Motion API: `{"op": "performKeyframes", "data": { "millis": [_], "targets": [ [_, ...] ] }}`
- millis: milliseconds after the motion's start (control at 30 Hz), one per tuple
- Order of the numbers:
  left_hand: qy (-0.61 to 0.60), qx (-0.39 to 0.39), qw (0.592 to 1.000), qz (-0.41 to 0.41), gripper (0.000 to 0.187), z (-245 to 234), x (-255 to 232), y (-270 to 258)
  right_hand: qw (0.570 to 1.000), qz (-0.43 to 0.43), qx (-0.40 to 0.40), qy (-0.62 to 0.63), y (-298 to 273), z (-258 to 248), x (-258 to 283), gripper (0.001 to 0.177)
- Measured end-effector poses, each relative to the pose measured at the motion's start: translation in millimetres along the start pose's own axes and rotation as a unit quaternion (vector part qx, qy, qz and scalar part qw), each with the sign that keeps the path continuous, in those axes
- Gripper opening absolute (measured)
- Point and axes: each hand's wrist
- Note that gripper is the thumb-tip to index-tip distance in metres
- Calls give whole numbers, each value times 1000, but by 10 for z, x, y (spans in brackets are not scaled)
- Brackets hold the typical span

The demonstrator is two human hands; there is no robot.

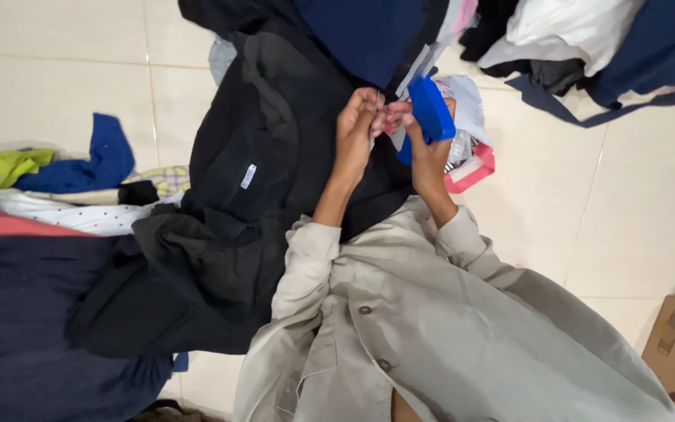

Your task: The person is sitting on the floor, sorting through a pile of garments and using a blue tagging gun to attach price or identification tags to each item.

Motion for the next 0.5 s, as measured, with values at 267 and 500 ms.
{"op": "performKeyframes", "data": {
  "millis": [267, 500],
  "targets": [
    [-110, -12, 993, -49, 21, -781, -356, -319, 987, 122, 85, 58, -185, 300, 140, 23],
    [-173, -75, 982, 1, 22, -1376, -374, -649, 968, 149, 199, -22, -518, 661, 91, 23]
  ]
}}
Point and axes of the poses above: each hand's wrist, its own y-axis towards the middle knuckle, its own z-axis out of the palm, x = y × z, and after that the axes turned 3 degrees about -z, right-handed
